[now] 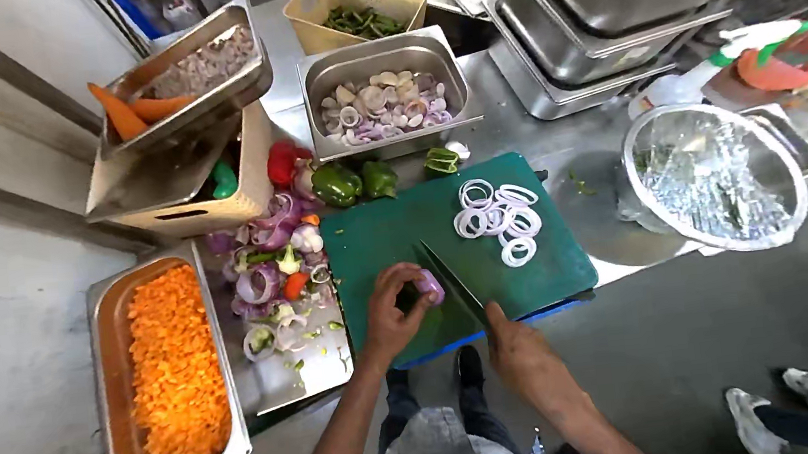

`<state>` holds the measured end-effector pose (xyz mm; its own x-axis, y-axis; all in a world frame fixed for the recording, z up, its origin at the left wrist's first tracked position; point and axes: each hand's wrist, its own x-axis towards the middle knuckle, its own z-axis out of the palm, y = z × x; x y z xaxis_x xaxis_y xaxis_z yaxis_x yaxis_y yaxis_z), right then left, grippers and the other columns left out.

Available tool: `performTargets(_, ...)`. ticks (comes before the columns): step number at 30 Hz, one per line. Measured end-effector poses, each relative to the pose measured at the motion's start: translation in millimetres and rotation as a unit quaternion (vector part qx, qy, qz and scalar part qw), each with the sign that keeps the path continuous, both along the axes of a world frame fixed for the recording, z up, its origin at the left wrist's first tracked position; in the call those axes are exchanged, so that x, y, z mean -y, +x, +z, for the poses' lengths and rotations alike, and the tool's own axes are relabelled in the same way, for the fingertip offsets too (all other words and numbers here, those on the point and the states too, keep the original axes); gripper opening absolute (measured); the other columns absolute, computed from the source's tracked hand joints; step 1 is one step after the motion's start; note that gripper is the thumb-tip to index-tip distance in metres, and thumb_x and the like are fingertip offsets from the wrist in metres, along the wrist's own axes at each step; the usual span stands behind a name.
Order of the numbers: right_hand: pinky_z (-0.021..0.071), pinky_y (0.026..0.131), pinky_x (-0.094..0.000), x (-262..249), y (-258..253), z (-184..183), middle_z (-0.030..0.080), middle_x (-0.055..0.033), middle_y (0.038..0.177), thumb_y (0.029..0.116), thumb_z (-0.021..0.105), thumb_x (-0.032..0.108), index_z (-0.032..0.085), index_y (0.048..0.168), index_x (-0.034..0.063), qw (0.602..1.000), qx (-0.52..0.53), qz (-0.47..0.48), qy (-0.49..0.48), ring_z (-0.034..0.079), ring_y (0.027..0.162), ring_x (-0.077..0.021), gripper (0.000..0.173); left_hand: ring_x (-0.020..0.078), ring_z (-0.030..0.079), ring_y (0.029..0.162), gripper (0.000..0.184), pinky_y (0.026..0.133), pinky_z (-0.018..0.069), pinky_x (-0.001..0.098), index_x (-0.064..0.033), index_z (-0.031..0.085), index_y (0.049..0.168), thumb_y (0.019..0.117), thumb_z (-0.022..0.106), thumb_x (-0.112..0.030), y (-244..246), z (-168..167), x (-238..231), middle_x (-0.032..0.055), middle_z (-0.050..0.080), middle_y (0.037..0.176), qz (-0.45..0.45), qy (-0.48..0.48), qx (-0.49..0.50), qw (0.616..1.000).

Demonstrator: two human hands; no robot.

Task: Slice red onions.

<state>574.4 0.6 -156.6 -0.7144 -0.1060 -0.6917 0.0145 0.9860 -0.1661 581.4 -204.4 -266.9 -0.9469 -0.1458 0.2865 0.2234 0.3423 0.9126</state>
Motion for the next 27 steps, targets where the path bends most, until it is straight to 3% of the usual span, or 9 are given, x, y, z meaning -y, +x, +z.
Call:
performTargets(6,0.0578,0.074,-0.0520,-6.0,13.3,39.3,0.070,-0.0143,0.091,0.1068,0.044,0.023,0.049,0.139,0.0141,0.998,-0.042,0.049,-0.004,0.072,0.086,-0.0360,0.034,0.0151,0.062,0.117,0.030,0.097,0.0576,0.0359,-0.0179,0.073,0.115,0.0885,0.080,-0.028,-1.4,4.3,-3.8,0.0010,0.064,0.124,0.015,0.002,0.000,1.000)
performTargets(11,0.0579,0.072,-0.0516,-8.6,13.1,48.1,0.070,-0.0140,0.089,0.1063,0.045,0.023,0.049,0.140,0.0152,0.997,-0.044,0.067,0.022,0.072,0.084,-0.0363,0.035,0.0128,0.062,0.110,0.030,0.092,0.0586,0.0313,-0.0165,0.073,0.114,0.0871,0.081,-0.025,-2.5,6.0,-2.9,0.0016,0.061,0.121,0.014,0.014,0.009,1.000)
performTargets(17,0.0572,0.065,-0.0514,-6.8,15.6,57.4,0.068,-0.0132,0.081,0.1058,0.045,0.022,0.051,0.135,0.0154,0.995,-0.059,0.084,0.017,0.071,0.076,-0.0360,0.031,0.0136,0.061,0.111,0.029,0.092,0.0586,0.0313,-0.0136,0.073,0.110,0.0864,0.083,-0.026,-3.2,6.4,-1.8,0.0033,0.061,0.121,0.006,0.007,0.002,1.000)
performTargets(27,0.0578,0.069,-0.0512,6.1,8.0,70.3,0.068,-0.0141,0.088,0.1074,0.042,0.020,0.045,0.141,0.0169,0.992,-0.002,0.096,0.076,0.072,0.083,-0.0370,0.034,0.0123,0.061,0.110,0.029,0.092,0.0581,0.0300,-0.0132,0.073,0.109,0.0861,0.083,-0.027,-3.8,7.1,-0.9,0.0022,0.061,0.118,0.006,0.010,0.004,1.000)
